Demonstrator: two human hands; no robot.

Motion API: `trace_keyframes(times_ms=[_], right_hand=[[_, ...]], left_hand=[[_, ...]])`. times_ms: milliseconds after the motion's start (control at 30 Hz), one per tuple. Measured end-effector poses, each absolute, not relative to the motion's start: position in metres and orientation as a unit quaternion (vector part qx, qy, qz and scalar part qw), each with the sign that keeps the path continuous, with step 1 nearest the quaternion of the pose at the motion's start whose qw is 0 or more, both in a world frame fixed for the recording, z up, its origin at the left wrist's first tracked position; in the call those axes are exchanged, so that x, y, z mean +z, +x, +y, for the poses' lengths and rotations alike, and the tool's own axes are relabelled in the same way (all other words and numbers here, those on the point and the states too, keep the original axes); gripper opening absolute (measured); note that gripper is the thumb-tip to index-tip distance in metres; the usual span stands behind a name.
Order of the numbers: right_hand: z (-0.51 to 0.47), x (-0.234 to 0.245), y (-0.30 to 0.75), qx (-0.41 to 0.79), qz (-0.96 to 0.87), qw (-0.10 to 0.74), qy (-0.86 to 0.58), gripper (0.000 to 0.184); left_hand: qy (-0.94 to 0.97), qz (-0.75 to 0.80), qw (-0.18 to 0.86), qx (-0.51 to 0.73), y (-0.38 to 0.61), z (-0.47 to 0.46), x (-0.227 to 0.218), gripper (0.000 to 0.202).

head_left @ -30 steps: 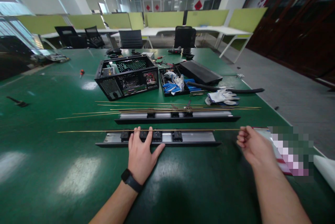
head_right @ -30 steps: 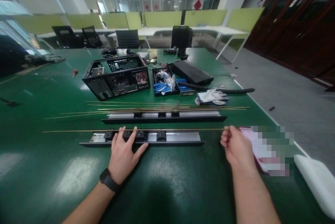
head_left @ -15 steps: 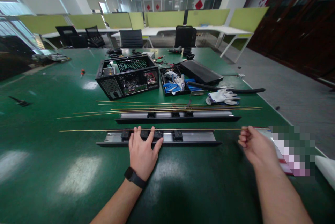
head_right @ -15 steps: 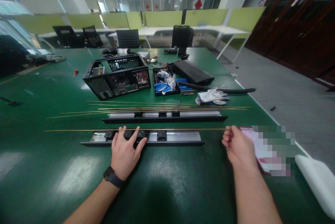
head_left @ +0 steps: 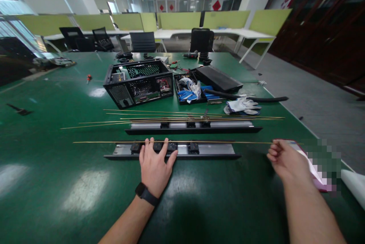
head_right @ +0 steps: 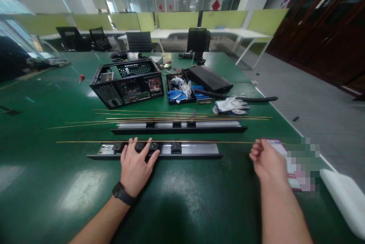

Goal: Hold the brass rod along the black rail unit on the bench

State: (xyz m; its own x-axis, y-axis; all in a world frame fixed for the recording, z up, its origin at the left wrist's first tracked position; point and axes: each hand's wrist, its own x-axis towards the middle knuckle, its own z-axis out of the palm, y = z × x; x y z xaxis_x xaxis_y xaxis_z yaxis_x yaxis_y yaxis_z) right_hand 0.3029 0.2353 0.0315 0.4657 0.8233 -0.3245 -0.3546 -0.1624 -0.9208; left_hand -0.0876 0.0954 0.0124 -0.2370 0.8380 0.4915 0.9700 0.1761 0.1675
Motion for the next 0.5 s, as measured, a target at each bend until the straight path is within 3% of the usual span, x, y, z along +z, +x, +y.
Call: trace_keyframes(times_ms=[267,500], right_hand=[[0.224,0.034,0.269,0.529,-0.217,0.560,-0.600,0.016],[0.223,0.032,0.263,0.536,-0.224,0.562,-0.589,0.015]], left_hand=[[-0.598,-0.759,0.125,-0.227,-0.086,0.095,0.014,0.050],[-0.571,-0.789,0.102,-0.204,-0.080,0.094,0.019,0.047]])
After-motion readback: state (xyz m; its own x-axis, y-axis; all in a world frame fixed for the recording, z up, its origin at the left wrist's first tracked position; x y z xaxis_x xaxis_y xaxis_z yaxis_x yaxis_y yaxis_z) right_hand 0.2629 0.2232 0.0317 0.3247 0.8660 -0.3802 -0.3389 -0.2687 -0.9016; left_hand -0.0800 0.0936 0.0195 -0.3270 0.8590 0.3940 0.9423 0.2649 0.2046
